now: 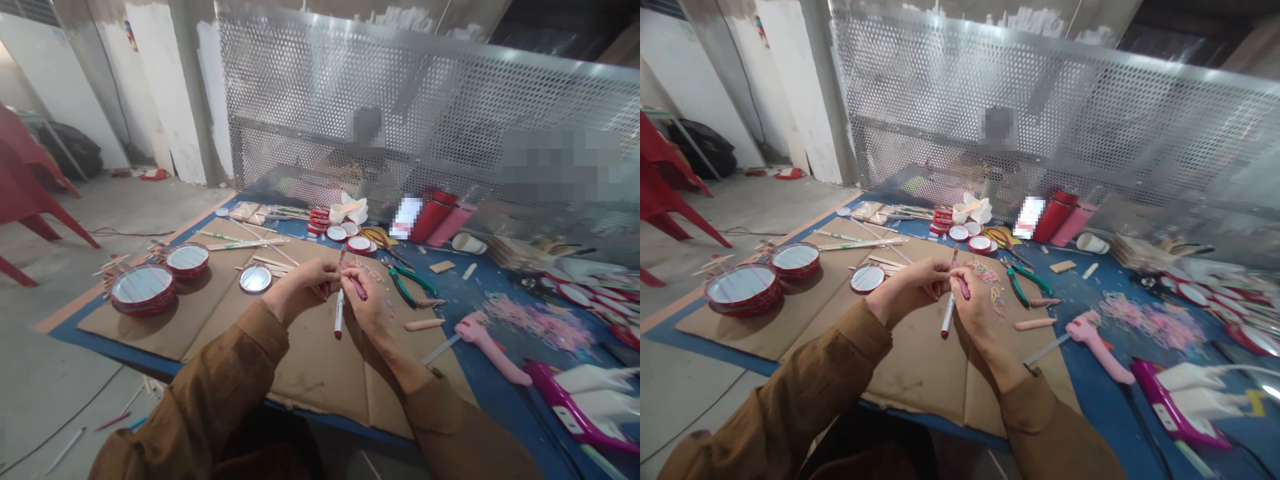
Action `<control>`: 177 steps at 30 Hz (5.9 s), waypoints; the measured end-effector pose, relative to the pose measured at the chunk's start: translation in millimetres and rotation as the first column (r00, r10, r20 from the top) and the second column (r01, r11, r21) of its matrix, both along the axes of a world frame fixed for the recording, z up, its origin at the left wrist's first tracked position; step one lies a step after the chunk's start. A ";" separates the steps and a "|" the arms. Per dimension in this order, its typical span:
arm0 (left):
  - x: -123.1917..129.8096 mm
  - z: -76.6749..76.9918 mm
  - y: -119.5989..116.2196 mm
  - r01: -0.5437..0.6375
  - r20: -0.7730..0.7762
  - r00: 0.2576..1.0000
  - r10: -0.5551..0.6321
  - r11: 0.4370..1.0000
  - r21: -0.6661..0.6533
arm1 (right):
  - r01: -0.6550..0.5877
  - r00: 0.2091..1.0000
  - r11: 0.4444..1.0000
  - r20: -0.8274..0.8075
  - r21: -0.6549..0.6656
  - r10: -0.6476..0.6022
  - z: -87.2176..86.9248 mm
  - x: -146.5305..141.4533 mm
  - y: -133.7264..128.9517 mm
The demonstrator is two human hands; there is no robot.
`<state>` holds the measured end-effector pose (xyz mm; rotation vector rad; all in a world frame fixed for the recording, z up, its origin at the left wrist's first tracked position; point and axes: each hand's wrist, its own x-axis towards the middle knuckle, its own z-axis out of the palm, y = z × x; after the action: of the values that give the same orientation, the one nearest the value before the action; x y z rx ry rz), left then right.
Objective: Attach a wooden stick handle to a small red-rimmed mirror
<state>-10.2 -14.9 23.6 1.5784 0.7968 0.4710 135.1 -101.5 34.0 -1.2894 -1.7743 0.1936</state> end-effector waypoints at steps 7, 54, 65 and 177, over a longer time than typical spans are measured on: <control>-1.7 0.5 0.0 0.040 0.011 0.999 -0.041 0.999 0.035 | 0.015 1.000 0.999 -0.028 0.031 -0.014 2.6 -2.0 -2.3; -1.5 3.1 -1.4 0.044 0.013 0.999 -0.044 0.999 0.020 | -0.007 0.999 0.999 0.033 0.034 0.006 -1.8 -0.5 3.1; -0.4 3.1 -0.9 0.040 -0.002 0.999 -0.040 0.999 0.014 | -0.006 1.000 1.000 0.015 0.015 0.006 -0.7 -1.4 1.7; -2.2 2.8 1.1 -0.002 -0.083 0.997 0.002 1.000 0.004 | -0.002 0.999 1.000 0.040 0.028 0.000 3.5 -1.0 -2.8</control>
<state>-12.4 -13.8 26.4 1.6096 0.8614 0.4105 134.2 -104.2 37.4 -1.2803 -1.8050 0.1438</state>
